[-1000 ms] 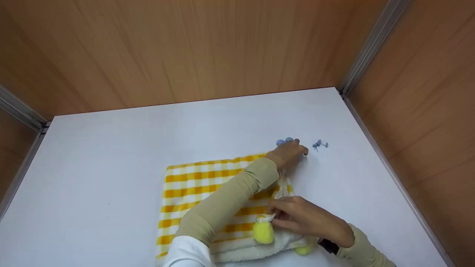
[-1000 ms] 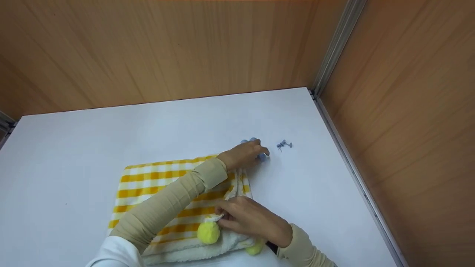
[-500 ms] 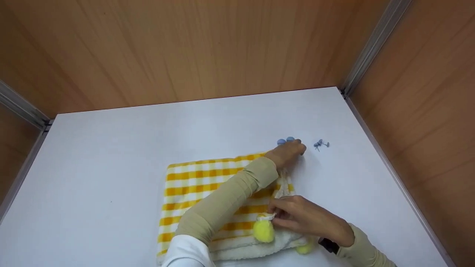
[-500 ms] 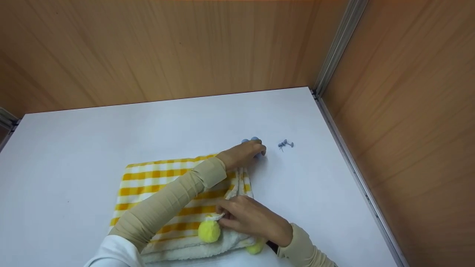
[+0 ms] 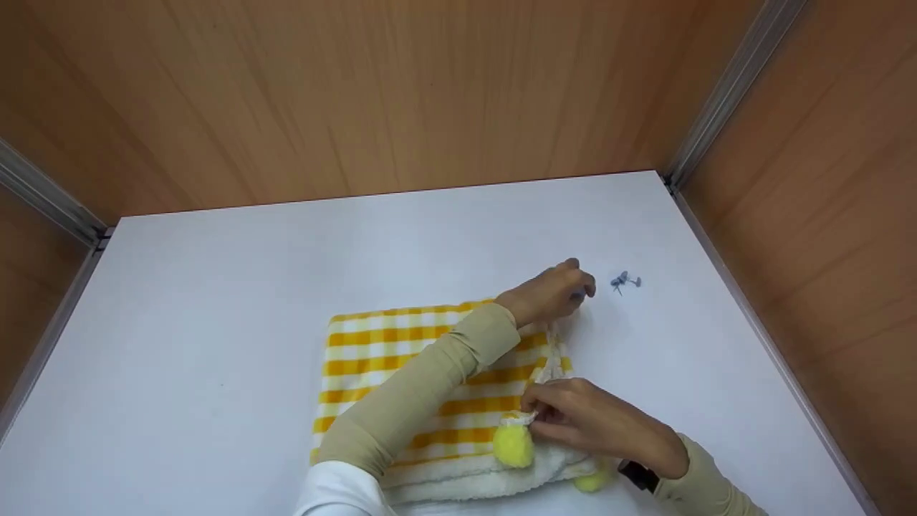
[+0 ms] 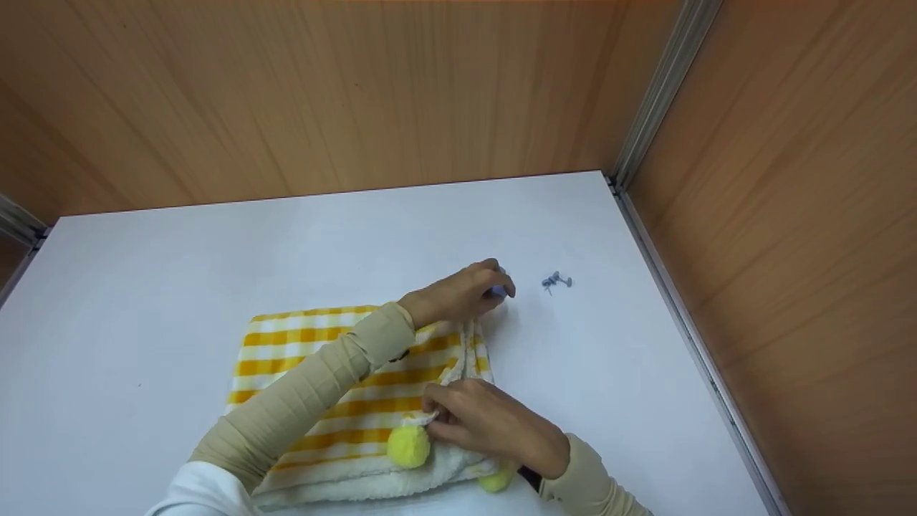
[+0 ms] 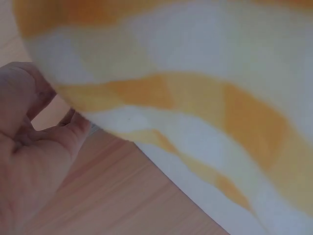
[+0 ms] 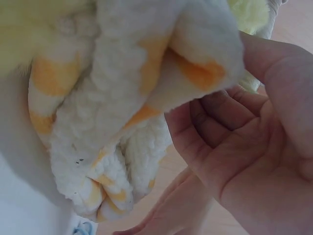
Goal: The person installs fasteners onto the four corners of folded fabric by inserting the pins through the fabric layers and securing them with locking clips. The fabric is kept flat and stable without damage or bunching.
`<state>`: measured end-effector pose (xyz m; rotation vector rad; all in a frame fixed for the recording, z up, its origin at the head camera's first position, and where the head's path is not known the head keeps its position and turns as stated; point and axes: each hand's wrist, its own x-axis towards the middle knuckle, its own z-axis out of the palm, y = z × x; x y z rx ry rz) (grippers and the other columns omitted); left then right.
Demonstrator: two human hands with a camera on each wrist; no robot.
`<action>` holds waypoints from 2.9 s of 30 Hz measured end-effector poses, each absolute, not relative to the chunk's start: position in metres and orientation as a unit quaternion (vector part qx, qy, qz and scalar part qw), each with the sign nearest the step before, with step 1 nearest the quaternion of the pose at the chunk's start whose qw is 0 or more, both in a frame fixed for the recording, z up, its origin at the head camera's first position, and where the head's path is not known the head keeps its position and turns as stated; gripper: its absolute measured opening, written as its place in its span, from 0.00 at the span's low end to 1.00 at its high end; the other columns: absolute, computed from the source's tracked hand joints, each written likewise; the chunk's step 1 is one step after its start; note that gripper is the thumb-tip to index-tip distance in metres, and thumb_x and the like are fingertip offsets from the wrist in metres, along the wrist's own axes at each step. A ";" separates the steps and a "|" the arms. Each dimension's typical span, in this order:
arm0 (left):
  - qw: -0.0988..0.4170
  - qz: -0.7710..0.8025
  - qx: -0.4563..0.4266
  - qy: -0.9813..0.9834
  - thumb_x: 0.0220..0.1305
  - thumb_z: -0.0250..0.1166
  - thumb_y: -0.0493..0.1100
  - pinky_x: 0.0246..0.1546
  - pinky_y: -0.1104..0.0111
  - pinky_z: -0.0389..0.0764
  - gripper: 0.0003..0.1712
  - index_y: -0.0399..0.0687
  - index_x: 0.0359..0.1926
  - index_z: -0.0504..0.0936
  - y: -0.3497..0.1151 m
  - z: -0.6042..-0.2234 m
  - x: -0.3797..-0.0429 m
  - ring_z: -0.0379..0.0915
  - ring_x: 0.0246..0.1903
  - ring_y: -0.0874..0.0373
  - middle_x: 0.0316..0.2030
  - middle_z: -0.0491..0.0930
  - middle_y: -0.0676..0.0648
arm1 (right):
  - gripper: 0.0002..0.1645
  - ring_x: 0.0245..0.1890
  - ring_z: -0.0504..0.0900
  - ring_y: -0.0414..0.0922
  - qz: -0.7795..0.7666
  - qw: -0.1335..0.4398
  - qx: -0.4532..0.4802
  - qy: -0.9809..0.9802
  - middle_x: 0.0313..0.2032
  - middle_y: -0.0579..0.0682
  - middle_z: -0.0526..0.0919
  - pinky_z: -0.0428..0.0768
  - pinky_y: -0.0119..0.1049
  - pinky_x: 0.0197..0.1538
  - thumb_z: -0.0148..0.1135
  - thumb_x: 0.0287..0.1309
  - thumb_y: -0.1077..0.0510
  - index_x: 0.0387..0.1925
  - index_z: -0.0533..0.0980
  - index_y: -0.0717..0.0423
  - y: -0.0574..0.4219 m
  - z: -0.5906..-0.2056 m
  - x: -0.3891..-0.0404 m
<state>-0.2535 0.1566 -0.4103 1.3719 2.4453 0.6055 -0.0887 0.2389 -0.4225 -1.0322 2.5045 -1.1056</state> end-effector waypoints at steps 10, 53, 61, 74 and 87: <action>0.097 0.332 0.504 0.791 0.63 0.61 0.33 0.45 0.80 0.72 0.14 0.44 0.50 0.78 0.122 -0.384 -0.241 0.71 0.43 0.61 0.45 0.73 0.46 | 0.03 0.32 0.78 0.30 -0.379 0.100 -0.353 0.850 0.34 0.37 0.79 0.79 0.28 0.37 0.60 0.62 0.59 0.37 0.75 0.47 0.245 -0.423 -0.091; 0.109 0.481 0.409 0.768 0.70 0.55 0.46 0.39 0.71 0.76 0.15 0.49 0.53 0.78 0.010 -0.386 -0.139 0.74 0.37 0.65 0.45 0.80 0.56 | 0.05 0.34 0.78 0.32 -0.374 0.142 -0.362 0.842 0.36 0.36 0.79 0.79 0.27 0.39 0.60 0.62 0.52 0.39 0.75 0.43 0.249 -0.417 -0.090; 0.162 0.492 0.402 0.755 0.71 0.54 0.46 0.42 0.72 0.77 0.13 0.51 0.53 0.77 0.005 -0.394 -0.139 0.75 0.38 0.65 0.46 0.79 0.55 | 0.04 0.32 0.75 0.31 -0.350 0.084 -0.401 0.842 0.35 0.35 0.78 0.77 0.26 0.36 0.60 0.63 0.51 0.39 0.74 0.43 0.252 -0.417 -0.089; 0.240 0.463 0.427 0.738 0.72 0.52 0.45 0.41 0.74 0.77 0.16 0.43 0.53 0.77 0.005 -0.406 -0.144 0.77 0.40 0.65 0.47 0.79 0.50 | 0.07 0.31 0.75 0.32 -0.347 0.024 -0.435 0.831 0.36 0.36 0.78 0.74 0.21 0.36 0.61 0.62 0.56 0.42 0.75 0.46 0.255 -0.412 -0.088; 0.278 0.470 0.435 0.716 0.72 0.52 0.46 0.37 0.73 0.78 0.16 0.45 0.52 0.78 0.008 -0.408 -0.143 0.77 0.35 0.65 0.42 0.81 0.50 | 0.09 0.33 0.75 0.31 -0.349 0.017 -0.441 0.827 0.38 0.37 0.79 0.73 0.19 0.38 0.61 0.61 0.57 0.43 0.75 0.47 0.254 -0.412 -0.089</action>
